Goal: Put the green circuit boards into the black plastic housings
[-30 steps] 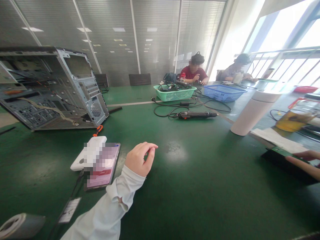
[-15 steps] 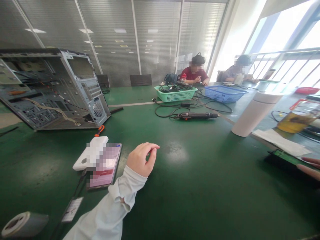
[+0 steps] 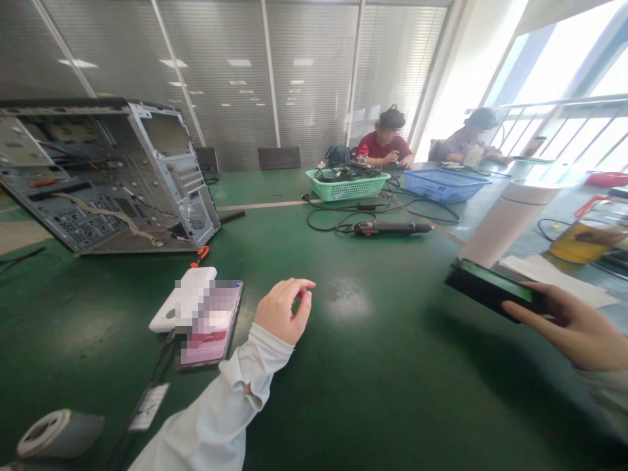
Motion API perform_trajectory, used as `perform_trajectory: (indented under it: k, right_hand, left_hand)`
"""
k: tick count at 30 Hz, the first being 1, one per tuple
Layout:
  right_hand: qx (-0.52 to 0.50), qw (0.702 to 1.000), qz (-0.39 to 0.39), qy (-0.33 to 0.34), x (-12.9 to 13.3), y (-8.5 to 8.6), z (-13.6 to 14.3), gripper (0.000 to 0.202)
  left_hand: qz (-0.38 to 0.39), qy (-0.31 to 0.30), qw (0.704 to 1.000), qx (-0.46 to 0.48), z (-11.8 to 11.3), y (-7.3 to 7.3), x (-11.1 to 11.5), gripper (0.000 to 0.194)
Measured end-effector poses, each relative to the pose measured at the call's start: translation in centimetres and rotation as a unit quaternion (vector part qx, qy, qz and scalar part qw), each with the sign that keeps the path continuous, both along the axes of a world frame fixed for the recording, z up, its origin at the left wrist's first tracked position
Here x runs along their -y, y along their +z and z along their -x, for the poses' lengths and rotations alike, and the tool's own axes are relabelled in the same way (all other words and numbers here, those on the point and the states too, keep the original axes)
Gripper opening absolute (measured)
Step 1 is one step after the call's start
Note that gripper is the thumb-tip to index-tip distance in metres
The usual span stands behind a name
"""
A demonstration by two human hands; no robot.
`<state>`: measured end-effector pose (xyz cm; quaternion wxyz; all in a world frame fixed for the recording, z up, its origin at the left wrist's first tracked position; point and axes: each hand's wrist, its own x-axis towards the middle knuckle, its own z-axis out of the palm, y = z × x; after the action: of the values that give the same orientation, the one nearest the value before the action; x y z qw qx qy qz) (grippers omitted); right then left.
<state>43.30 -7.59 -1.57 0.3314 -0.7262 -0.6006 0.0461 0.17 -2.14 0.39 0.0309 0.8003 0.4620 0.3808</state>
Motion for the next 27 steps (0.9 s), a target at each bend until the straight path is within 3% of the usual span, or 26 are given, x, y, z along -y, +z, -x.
perform_trajectory:
  k: [3,8,11,14,20,27]
  right_hand:
    - [-0.153,0.979,0.032,0.128,-2.3,1.8,8.7,0.056]
    - [-0.212,0.94,-0.022,0.266,-4.7,2.0,20.2,0.046]
    - [-0.195,0.926,-0.063,0.318,-5.3,1.4,24.0,0.037]
    - [-0.163,0.915,-0.116,0.351,-5.6,0.6,25.2,0.034]
    - [-0.119,0.898,-0.209,0.368,-5.9,-0.4,24.0,0.041]
    - [-0.179,0.899,-0.153,0.368,-5.6,-0.4,24.0,0.026]
  left_hand:
    - [0.021,-0.015,1.0,-0.002,0.0,-0.4,-0.1,0.027]
    - [-0.011,-0.062,0.998,-0.008,0.2,-0.8,-0.4,0.072]
    - [-0.027,-0.045,0.999,0.003,0.3,-0.8,-0.7,0.057]
    - [-0.033,-0.016,0.999,0.019,0.4,-0.6,-0.8,0.038]
    - [-0.032,0.014,0.999,0.029,0.3,-0.5,-0.5,0.038]
    - [-0.021,0.016,0.996,0.087,0.1,-0.4,-0.3,0.03]
